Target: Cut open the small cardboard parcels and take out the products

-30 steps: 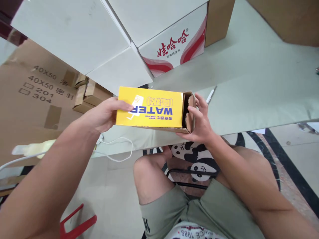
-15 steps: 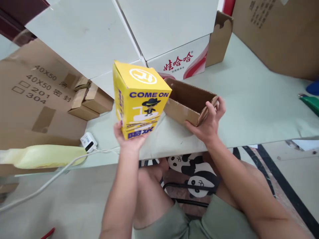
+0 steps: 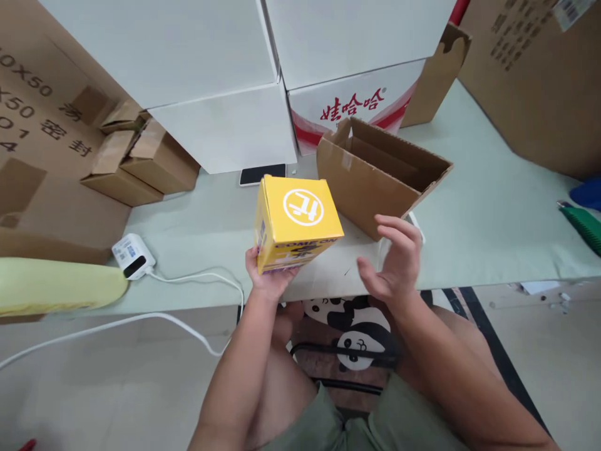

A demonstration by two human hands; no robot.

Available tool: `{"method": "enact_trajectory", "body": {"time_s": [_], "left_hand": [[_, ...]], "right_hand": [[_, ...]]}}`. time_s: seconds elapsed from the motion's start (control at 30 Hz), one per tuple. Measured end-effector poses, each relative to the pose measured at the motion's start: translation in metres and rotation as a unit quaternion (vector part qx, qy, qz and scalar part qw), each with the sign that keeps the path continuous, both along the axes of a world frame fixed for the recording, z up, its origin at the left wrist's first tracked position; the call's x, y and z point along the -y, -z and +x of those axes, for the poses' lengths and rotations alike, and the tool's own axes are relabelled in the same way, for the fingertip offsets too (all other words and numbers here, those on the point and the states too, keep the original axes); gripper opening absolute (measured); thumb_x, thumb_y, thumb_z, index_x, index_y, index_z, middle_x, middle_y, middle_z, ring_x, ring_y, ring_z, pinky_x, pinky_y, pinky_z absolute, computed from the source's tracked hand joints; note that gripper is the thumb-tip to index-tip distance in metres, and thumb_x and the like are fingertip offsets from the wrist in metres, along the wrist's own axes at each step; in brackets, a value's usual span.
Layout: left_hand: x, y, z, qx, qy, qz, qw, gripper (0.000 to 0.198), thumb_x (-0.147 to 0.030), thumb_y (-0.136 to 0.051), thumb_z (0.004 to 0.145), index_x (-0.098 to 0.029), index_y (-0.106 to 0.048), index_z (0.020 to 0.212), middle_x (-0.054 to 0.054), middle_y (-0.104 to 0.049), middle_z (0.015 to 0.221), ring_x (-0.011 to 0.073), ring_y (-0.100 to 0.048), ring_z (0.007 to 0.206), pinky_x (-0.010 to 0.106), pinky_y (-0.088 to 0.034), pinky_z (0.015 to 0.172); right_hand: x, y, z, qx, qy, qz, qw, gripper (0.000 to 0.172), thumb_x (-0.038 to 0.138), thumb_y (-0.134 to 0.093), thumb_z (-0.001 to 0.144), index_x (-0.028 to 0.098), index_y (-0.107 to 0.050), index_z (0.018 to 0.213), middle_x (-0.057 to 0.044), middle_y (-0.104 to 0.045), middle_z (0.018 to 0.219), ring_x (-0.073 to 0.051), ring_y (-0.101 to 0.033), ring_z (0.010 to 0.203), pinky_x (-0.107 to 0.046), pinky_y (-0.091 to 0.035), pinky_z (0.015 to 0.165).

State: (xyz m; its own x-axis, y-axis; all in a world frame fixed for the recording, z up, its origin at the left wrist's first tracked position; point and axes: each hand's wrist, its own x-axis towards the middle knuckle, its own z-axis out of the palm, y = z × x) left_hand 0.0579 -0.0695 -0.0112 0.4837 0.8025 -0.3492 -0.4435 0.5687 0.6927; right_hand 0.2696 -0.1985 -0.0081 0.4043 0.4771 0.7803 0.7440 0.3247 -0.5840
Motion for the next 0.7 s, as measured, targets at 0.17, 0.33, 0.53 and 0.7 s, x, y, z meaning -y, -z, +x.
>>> {"method": "enact_trajectory", "body": {"time_s": [0.17,0.33,0.53,0.7], "left_hand": [[0.015,0.012,0.001,0.014,0.171,-0.111,0.979,0.062,-0.068,-0.077,0.067,-0.021,-0.08,0.107,0.01,-0.084,0.107,0.033,-0.077,0.093,0.041,-0.062,0.075],[0.016,0.032,-0.001,-0.048,0.319,-0.061,0.945,0.064,-0.07,-0.077,0.071,-0.018,-0.081,0.108,0.014,-0.084,0.098,0.0354,-0.078,0.09,0.043,-0.06,0.078],[0.007,0.011,0.0,-0.041,0.212,0.067,0.974,0.088,-0.06,-0.096,0.058,-0.032,-0.07,0.137,0.007,-0.077,0.13,0.0323,-0.072,0.123,0.038,-0.057,0.102],[0.014,-0.005,0.006,0.0,0.247,0.125,0.961,0.123,-0.055,-0.104,0.045,-0.039,-0.051,0.155,0.014,-0.062,0.153,0.0433,-0.066,0.134,0.051,-0.058,0.107]], "right_hand": [[-0.01,-0.003,-0.012,-0.036,-0.12,-0.081,0.989,0.082,0.066,-0.073,0.079,0.041,-0.036,0.147,-0.009,-0.028,0.165,-0.042,-0.031,0.158,-0.07,-0.038,0.125],[-0.009,0.0,0.003,-0.116,-0.156,-0.067,0.979,0.06,0.063,-0.072,0.083,0.035,-0.048,0.13,-0.009,-0.051,0.143,-0.034,-0.056,0.137,-0.059,-0.052,0.112],[-0.005,-0.002,0.004,-0.28,-0.145,-0.078,0.946,0.067,0.076,-0.073,0.075,0.03,-0.054,0.119,-0.009,-0.061,0.134,-0.03,-0.067,0.118,-0.048,-0.061,0.096],[-0.005,-0.005,-0.007,-0.318,-0.173,-0.192,0.912,0.061,0.066,-0.079,0.074,0.029,-0.059,0.117,-0.007,-0.063,0.125,-0.024,-0.068,0.104,-0.04,-0.063,0.079]]}}
